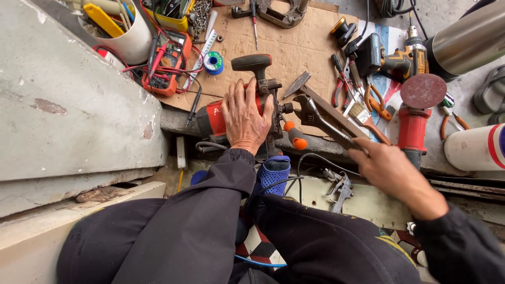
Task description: Disassembling a mechanical component using a wrench and screwdriver on a cluttered repair workbench.
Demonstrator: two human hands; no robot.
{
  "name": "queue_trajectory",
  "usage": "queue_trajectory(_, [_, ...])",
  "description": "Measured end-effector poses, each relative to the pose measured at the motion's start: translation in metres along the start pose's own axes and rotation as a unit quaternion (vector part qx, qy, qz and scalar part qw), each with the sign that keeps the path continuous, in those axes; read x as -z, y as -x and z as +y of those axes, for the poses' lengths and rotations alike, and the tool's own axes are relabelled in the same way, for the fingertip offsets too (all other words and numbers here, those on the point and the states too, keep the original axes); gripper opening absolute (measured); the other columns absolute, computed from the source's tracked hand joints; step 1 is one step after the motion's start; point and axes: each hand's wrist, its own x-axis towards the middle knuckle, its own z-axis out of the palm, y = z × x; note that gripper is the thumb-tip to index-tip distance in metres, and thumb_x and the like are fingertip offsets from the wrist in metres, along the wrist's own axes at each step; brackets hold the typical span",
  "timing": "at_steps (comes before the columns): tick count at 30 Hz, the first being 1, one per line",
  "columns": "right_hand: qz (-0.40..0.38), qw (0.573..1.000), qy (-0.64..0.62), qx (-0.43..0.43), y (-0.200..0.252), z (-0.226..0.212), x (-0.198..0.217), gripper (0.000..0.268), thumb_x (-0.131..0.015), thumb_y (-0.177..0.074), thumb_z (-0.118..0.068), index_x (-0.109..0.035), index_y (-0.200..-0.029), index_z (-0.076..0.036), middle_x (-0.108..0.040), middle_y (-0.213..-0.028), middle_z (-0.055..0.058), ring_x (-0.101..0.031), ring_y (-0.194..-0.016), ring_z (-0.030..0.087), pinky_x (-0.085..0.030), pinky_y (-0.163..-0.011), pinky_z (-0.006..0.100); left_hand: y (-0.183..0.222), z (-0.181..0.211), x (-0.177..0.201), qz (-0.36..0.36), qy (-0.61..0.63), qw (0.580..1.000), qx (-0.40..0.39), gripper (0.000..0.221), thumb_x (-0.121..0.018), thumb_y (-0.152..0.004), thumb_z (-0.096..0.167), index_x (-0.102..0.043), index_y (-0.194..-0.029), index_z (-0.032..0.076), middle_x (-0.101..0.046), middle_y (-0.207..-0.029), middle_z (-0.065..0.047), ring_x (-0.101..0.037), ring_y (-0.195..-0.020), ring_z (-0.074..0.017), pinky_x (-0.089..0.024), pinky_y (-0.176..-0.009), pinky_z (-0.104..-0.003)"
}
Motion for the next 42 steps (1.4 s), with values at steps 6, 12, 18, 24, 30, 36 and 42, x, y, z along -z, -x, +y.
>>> queue_trajectory(6, [0.017,0.989,0.138,0.058,-0.016,0.002,0.02,0.032,-0.057,-0.109,-0.041,-0.067,-0.133,-0.024,-0.082,-0.116,0.021,-0.073,-0.111,0.056,-0.053,-0.092,0.059,0.001,-0.001,-0.001,-0.011,0.02,1.0,0.007,0.061,-0.055,-0.112,0.056,-0.056,-0.158,0.017,-0.06,-0.155,-0.015,-0.05,-0.151,-0.0374,-0.04,-0.125,-0.057])
queue_trajectory(12, [-0.021,0.986,0.154,0.06,-0.01,-0.018,0.024,0.027,-0.055,-0.108,-0.038,-0.067,-0.122,-0.018,-0.081,-0.114,0.023,-0.07,-0.109,0.057,-0.052,-0.092,0.058,0.001,-0.001,-0.002,-0.01,0.02,1.0,0.011,0.061,-0.057,-0.111,0.057,-0.057,-0.157,0.017,-0.06,-0.155,-0.014,-0.05,-0.151,-0.0357,-0.041,-0.124,-0.056])
queue_trajectory(18, [-0.015,0.989,0.144,0.036,0.0,-0.032,0.038,0.031,-0.05,-0.11,-0.034,-0.066,-0.127,-0.014,-0.08,-0.117,0.028,-0.069,-0.114,0.057,-0.049,-0.093,0.057,0.002,-0.002,-0.007,-0.014,0.02,1.0,0.016,0.062,-0.056,-0.112,0.057,-0.055,-0.16,0.018,-0.059,-0.158,-0.014,-0.049,-0.153,-0.0369,-0.041,-0.126,-0.059])
queue_trajectory(24, [-0.022,0.967,0.227,0.113,-0.035,-0.007,0.027,0.026,-0.047,-0.109,-0.029,-0.067,-0.105,-0.012,-0.08,-0.111,0.016,-0.072,-0.105,0.053,-0.052,-0.091,0.062,0.001,-0.001,-0.005,-0.01,0.025,1.0,0.017,0.062,-0.057,-0.111,0.057,-0.057,-0.158,0.017,-0.059,-0.156,-0.014,-0.05,-0.152,-0.0362,-0.041,-0.125,-0.057])
queue_trajectory(30, [-0.134,0.644,0.629,0.414,-0.092,0.029,0.028,0.023,-0.067,-0.104,-0.032,-0.06,-0.112,-0.011,-0.062,-0.1,0.007,-0.057,-0.096,0.025,-0.056,-0.075,0.039,0.0,-0.001,-0.002,-0.007,0.022,1.0,0.012,0.061,-0.058,-0.11,0.056,-0.058,-0.156,0.016,-0.061,-0.153,-0.015,-0.051,-0.149,-0.0361,-0.041,-0.124,-0.056])
queue_trajectory(36, [-0.25,0.966,0.036,-0.054,0.014,-0.143,0.113,0.034,-0.043,-0.115,-0.009,-0.066,-0.094,0.006,-0.064,-0.069,0.018,-0.055,-0.05,0.027,-0.041,-0.044,0.034,-0.001,0.0,0.0,-0.005,0.025,1.0,0.012,0.061,-0.056,-0.11,0.056,-0.059,-0.155,0.015,-0.062,-0.152,-0.015,-0.051,-0.149,-0.036,-0.041,-0.123,-0.056])
queue_trajectory(42, [-0.243,0.963,0.099,-0.057,0.023,-0.159,0.117,0.029,-0.042,-0.114,-0.009,-0.068,-0.113,0.005,-0.08,-0.087,0.018,-0.063,-0.051,0.027,-0.042,-0.041,0.032,0.0,0.0,-0.001,-0.004,0.022,1.0,0.014,0.06,-0.058,-0.11,0.055,-0.059,-0.155,0.017,-0.061,-0.152,-0.014,-0.051,-0.149,-0.0361,-0.041,-0.124,-0.056])
